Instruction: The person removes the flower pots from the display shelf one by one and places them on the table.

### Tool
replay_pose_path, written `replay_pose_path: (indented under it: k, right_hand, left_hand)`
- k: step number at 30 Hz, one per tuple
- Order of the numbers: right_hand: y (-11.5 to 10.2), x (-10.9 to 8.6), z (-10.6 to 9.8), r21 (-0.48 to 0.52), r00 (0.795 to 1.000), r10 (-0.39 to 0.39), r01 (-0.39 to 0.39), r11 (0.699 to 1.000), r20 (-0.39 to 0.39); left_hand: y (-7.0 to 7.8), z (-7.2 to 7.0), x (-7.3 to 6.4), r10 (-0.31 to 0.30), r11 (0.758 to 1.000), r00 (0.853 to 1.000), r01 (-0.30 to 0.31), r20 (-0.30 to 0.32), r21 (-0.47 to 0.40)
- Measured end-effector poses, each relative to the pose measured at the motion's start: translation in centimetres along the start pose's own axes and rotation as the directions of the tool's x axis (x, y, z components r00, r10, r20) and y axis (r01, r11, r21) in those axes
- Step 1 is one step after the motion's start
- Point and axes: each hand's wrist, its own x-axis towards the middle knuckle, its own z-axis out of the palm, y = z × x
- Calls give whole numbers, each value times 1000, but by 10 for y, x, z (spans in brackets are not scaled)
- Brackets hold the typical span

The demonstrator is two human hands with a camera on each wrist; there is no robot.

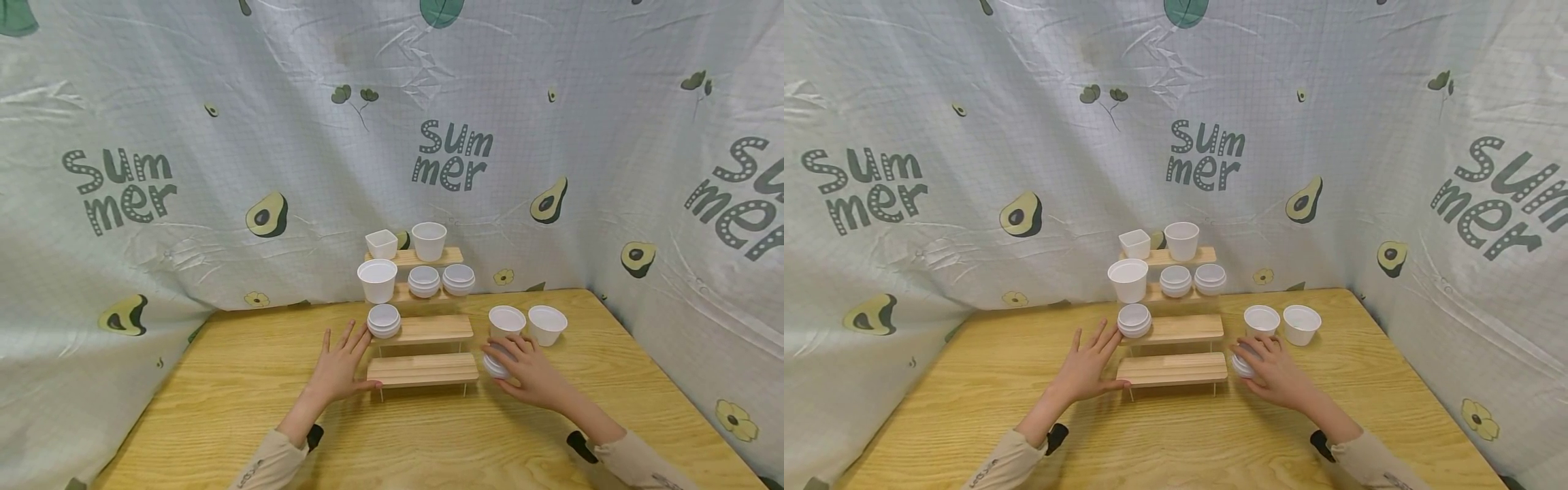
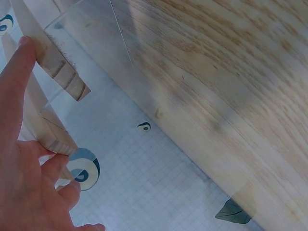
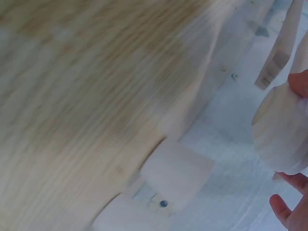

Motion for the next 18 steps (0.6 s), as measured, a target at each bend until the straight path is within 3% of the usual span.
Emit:
replay_pose_path:
  k: [18]
  right_hand:
    - [24,-32,-9,-43,995,103,-103,994,-3]
  left_hand:
    - [1,-3,0,8,1000,1000,-8,-7,11]
